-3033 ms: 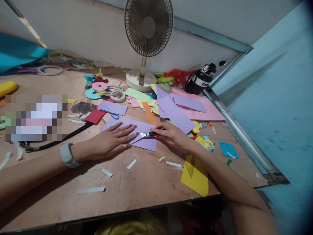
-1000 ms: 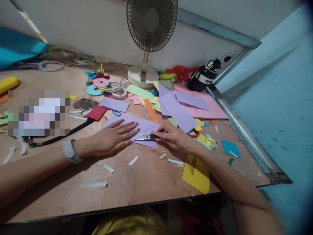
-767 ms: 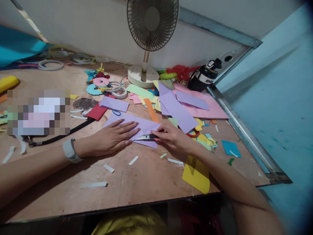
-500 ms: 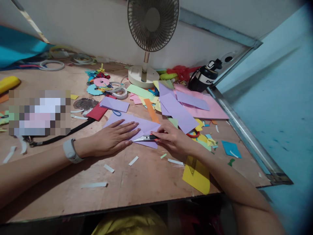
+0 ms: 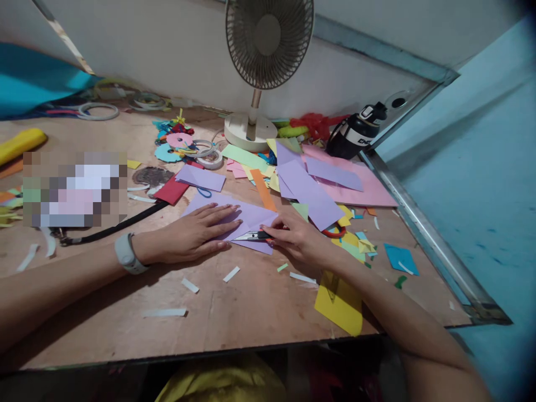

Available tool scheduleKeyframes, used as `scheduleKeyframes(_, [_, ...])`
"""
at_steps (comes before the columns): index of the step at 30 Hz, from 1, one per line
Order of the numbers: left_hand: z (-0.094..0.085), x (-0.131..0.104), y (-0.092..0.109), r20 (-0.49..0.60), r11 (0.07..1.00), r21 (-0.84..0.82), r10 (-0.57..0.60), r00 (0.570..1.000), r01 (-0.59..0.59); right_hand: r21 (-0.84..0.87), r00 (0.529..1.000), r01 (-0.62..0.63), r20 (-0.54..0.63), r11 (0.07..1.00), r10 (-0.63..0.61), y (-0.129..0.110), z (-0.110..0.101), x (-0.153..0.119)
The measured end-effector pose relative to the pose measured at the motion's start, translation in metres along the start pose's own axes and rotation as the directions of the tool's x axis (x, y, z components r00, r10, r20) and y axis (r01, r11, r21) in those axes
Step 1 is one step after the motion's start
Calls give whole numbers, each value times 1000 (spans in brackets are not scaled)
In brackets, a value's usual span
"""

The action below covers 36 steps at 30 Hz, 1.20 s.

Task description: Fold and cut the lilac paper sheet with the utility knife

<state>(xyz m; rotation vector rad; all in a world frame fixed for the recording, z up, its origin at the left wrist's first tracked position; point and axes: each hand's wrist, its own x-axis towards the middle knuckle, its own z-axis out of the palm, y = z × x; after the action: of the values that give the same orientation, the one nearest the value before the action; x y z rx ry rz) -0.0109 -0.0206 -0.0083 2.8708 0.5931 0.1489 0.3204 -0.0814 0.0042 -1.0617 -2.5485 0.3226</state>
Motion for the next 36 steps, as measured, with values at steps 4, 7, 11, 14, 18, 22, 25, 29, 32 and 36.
scheduleKeyframes(4, [-9,0,-4,-17,998,-4,-62,998,62,-3,1000,20,-6,1000,-20,5,3,0])
scheduleKeyframes(7, [-10,-1,-8,5,997,27,-67,998,67,-4,1000,25,-7,1000,-25,8,5,-1])
scheduleKeyframes(11, [-3,-4,-12,33,999,38,-30,999,29,4,1000,16,10,1000,-16,5,4,-2])
scheduleKeyframes(14, [1,-4,-12,-4,998,48,-41,999,41,3,1000,0,11,1000,0,-3,2,0])
scheduleKeyframes(18, [1,-3,-9,-38,998,25,-53,998,54,-8,1000,24,14,1000,-24,-16,0,7])
scheduleKeyframes(22, [-2,-3,-8,-13,998,17,-63,998,63,-10,999,28,26,1000,-28,-19,0,9])
scheduleKeyframes(25, [-2,-2,-8,-11,998,28,-64,998,65,-11,999,41,33,999,-40,-17,0,7])
scheduleKeyframes(29, [-2,-2,-8,-17,998,24,-62,998,63,-24,998,56,34,998,-55,-18,1,7])
scheduleKeyframes(32, [-2,-3,-8,-27,998,2,-60,998,60,-35,998,59,38,998,-58,-20,2,9])
scheduleKeyframes(36, [-2,-3,-9,-27,999,-12,-52,998,52,-29,996,78,40,997,-77,-21,2,10])
